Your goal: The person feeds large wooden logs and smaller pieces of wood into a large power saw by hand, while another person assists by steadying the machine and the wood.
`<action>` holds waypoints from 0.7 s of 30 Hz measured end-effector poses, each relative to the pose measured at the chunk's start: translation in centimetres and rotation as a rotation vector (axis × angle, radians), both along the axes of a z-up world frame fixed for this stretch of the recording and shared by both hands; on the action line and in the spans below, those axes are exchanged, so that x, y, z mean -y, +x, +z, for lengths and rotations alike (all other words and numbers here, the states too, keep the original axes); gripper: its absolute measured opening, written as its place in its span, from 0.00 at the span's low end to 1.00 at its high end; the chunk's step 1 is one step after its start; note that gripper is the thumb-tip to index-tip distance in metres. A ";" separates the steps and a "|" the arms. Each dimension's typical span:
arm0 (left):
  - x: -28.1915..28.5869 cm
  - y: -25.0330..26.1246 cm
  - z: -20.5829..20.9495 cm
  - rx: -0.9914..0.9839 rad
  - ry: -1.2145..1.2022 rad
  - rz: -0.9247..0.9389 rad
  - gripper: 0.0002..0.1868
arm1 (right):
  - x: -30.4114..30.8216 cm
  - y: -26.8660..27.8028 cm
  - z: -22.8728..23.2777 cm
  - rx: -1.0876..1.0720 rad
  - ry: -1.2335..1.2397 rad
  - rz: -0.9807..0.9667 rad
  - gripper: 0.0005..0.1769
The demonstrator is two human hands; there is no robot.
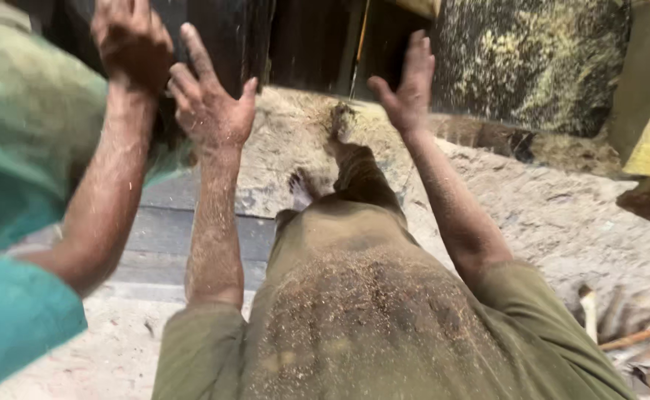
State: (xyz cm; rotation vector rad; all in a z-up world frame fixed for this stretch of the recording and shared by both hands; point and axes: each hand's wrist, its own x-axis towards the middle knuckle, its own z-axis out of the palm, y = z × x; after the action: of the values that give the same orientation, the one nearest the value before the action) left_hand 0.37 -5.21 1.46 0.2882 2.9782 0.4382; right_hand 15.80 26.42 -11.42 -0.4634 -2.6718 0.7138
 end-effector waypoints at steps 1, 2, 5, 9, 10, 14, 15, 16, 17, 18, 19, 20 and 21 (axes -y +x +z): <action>0.3 1.1 -0.1 -0.121 0.054 -0.049 0.64 | 0.8 0.1 0.3 0.096 0.222 0.033 0.63; 0.4 2.4 -0.2 -0.243 0.107 -0.098 0.62 | 2.6 1.6 1.2 0.090 0.102 0.082 0.60; 3.6 10.4 1.0 -0.207 0.072 -0.132 0.60 | 9.1 3.6 4.4 0.220 -0.740 0.128 0.52; 6.0 19.7 1.0 -0.055 0.071 -0.068 0.55 | 19.2 3.1 5.9 0.094 -1.160 0.089 0.49; 6.4 21.0 1.0 -0.018 0.099 -0.113 0.58 | 20.5 2.6 6.3 -0.032 -1.057 0.069 0.45; 10.5 22.9 -1.9 0.526 0.745 0.150 0.56 | 19.4 2.3 8.3 0.083 -1.619 -0.107 0.50; 10.3 23.9 -3.6 0.540 0.740 0.160 0.56 | 18.7 1.8 8.4 0.167 -1.444 -0.042 0.50; 9.3 24.5 -5.6 0.787 1.053 0.402 0.47 | 18.2 1.5 8.5 0.247 -1.268 0.025 0.50; 8.8 23.9 -7.3 1.014 1.364 0.639 0.40 | 17.9 0.7 8.5 0.239 -1.270 0.023 0.50; 8.9 23.3 -8.2 1.013 1.360 0.631 0.40 | 17.5 0.1 8.4 0.375 -0.811 0.014 0.49; 8.1 22.3 -9.0 0.900 1.254 0.591 0.36 | 16.4 -1.0 7.9 0.487 -0.337 -0.004 0.48; 7.1 20.9 -9.5 0.786 1.149 0.552 0.33 | 15.3 -2.9 6.9 0.430 -0.369 -0.038 0.45; 6.4 19.4 -9.9 0.787 1.158 0.582 0.34 | 14.7 -4.7 5.2 0.393 -0.413 -0.066 0.43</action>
State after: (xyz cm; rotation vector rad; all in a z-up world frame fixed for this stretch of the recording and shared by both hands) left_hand 19.72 -11.63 -8.48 -0.5593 1.6991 1.7759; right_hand 11.12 11.74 -6.20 -0.8731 -2.8386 1.2778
